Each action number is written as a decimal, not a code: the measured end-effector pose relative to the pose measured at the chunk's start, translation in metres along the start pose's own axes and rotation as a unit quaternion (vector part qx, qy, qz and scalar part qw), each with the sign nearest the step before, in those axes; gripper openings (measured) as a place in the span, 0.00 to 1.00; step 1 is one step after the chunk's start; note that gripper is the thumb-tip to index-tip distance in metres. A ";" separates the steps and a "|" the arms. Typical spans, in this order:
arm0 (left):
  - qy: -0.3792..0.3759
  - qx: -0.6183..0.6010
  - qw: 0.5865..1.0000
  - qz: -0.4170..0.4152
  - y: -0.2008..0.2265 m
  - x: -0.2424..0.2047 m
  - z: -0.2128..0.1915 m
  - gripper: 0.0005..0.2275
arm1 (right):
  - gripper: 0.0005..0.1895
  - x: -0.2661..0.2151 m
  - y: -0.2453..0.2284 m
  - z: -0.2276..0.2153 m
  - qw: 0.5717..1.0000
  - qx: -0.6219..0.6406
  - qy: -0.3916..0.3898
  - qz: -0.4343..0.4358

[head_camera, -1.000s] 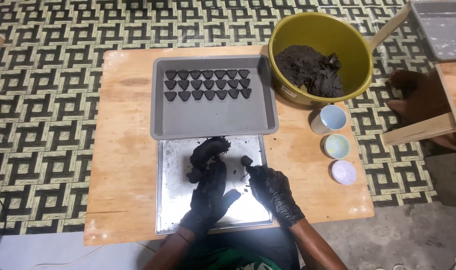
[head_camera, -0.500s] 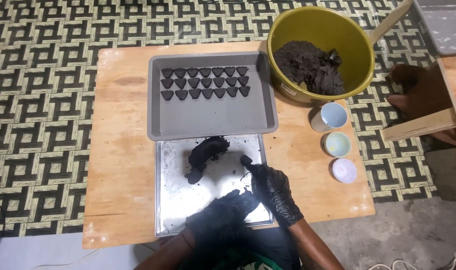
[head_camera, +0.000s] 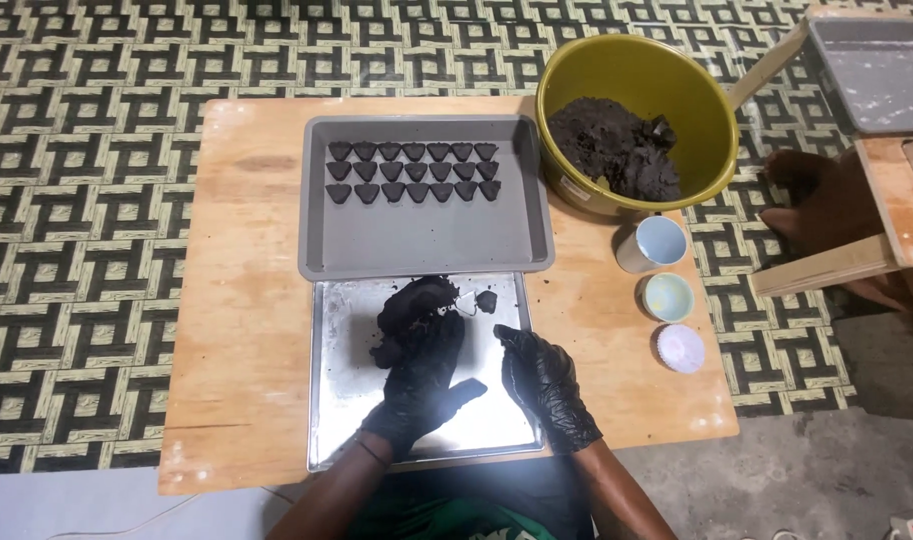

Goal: The person shapes a dark, clay-like material into small triangular pieces by hand. They place the finished pieces onto a gray tray and continue to form more from a larger lump of material on a metal sheet.

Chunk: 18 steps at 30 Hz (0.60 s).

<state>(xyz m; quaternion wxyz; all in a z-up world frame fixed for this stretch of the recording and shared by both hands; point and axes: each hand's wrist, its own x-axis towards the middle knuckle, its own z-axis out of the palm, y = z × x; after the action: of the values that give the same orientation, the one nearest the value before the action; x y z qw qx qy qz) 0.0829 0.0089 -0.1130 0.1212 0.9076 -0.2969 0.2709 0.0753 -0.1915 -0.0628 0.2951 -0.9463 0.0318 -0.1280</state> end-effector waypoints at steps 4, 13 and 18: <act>0.044 -0.013 0.999 -0.026 0.013 0.019 -0.049 0.44 | 0.12 -0.002 0.007 0.006 0.999 0.035 0.016 -0.012; -0.310 -0.275 0.910 0.031 0.041 0.032 -0.111 0.13 | 0.12 -0.015 0.055 0.050 0.993 -0.068 0.053 -0.079; -0.260 -0.324 0.905 -0.090 0.009 0.051 -0.095 0.30 | 0.12 -0.007 0.025 0.027 0.997 -0.016 0.042 -0.059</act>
<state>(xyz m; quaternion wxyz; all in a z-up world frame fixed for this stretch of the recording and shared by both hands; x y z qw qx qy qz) 0.0722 0.0143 -0.0056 0.3514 0.8793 -0.3060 -0.0984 0.0758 -0.1964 -0.0998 0.2707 -0.9449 -0.0101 -0.1841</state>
